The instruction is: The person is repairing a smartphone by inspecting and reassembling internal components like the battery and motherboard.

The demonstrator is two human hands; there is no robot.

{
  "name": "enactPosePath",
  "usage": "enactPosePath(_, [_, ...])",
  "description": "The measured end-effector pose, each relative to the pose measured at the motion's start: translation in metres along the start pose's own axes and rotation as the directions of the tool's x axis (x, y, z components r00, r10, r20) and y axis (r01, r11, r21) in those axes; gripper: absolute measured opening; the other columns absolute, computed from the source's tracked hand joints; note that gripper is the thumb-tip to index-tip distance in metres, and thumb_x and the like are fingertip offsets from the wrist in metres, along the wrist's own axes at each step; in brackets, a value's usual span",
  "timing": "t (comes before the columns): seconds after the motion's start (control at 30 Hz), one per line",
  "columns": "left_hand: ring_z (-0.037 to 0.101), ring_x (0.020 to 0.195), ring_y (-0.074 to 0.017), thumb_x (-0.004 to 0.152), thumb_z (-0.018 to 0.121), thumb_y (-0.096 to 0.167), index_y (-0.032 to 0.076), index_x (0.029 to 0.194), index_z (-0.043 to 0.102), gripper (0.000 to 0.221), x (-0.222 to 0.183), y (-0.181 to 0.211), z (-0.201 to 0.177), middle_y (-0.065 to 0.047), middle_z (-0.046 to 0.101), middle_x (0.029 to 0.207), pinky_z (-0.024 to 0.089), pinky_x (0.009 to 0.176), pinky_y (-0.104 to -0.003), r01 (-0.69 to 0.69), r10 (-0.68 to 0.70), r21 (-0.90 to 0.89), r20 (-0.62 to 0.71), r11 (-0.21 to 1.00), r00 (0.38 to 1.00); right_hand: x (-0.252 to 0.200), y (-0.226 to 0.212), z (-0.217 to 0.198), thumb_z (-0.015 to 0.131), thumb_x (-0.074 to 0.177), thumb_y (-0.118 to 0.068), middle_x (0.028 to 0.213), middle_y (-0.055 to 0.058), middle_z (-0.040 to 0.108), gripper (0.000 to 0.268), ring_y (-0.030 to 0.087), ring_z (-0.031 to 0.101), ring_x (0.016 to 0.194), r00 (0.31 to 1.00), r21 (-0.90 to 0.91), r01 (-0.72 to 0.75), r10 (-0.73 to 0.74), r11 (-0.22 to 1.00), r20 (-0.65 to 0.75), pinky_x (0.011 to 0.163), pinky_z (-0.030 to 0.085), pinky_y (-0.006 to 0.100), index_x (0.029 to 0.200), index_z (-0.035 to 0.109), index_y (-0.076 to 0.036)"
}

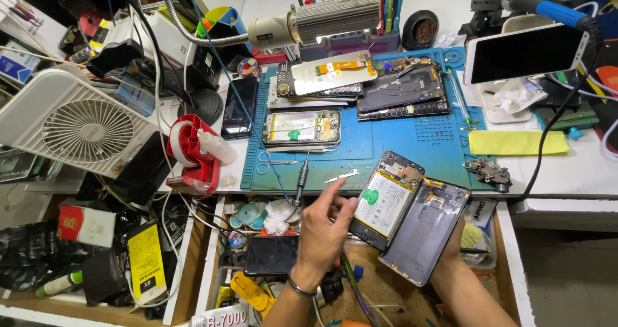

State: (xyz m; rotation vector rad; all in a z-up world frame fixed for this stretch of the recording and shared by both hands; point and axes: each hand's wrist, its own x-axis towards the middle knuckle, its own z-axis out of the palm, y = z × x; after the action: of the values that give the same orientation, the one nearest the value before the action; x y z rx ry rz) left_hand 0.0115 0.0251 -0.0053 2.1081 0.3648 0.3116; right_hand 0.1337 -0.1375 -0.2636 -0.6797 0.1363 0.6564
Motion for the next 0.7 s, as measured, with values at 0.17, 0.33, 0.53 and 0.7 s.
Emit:
enactPosePath(0.17, [0.076, 0.078, -0.0310, 0.098, 0.066, 0.027, 0.006, 0.130, 0.068, 0.038, 0.015, -0.014, -0.043, -0.016, 0.077, 0.095, 0.062, 0.064, -0.044, -0.019, 0.064, 0.183, -0.243, 0.983, 0.968, 0.002, 0.005, 0.001, 0.053, 0.087, -0.076, 0.086, 0.010, 0.069, 0.067, 0.025, 0.065, 0.073, 1.000, -0.008, -0.014, 0.014, 1.000, 0.012, 0.069, 0.055, 0.037, 0.090, 0.068, -0.010])
enactPosePath(0.33, [0.075, 0.085, -0.0345, 0.098, 0.065, 0.038, 0.013, 0.128, 0.068, 0.039, 0.027, -0.041, -0.045, -0.008, 0.073, 0.101, 0.059, 0.070, -0.052, 0.069, 0.040, 0.495, -0.207, 0.866, 0.978, 0.000, 0.004, 0.001, 0.053, 0.087, -0.076, 0.086, 0.010, 0.069, 0.068, 0.026, 0.065, 0.074, 0.999, -0.017, -0.028, 0.029, 0.999, 0.023, 0.069, 0.055, 0.037, 0.091, 0.068, -0.010])
enactPosePath(0.53, [0.075, 0.086, -0.0391, 0.099, 0.062, 0.030, 0.014, 0.127, 0.067, 0.033, 0.040, -0.056, -0.037, -0.009, 0.070, 0.110, 0.060, 0.072, -0.053, 0.099, -0.032, 0.581, -0.125, 0.808, 0.992, -0.013, 0.000, 0.004, 0.052, 0.086, -0.076, 0.087, 0.011, 0.069, 0.068, 0.026, 0.065, 0.075, 0.999, -0.013, -0.027, 0.028, 1.000, 0.032, 0.070, 0.054, 0.038, 0.091, 0.068, -0.010])
enactPosePath(0.7, [0.073, 0.097, -0.0421, 0.104, 0.047, 0.015, 0.004, 0.130, 0.057, 0.030, 0.038, -0.048, -0.048, -0.016, 0.068, 0.113, 0.061, 0.078, -0.050, 0.139, -0.102, 0.446, -0.108, 0.884, 0.989, -0.021, 0.001, 0.003, 0.052, 0.086, -0.076, 0.088, 0.011, 0.069, 0.069, 0.026, 0.065, 0.076, 0.999, -0.001, -0.016, 0.016, 1.000, 0.034, 0.071, 0.054, 0.038, 0.092, 0.068, -0.009])
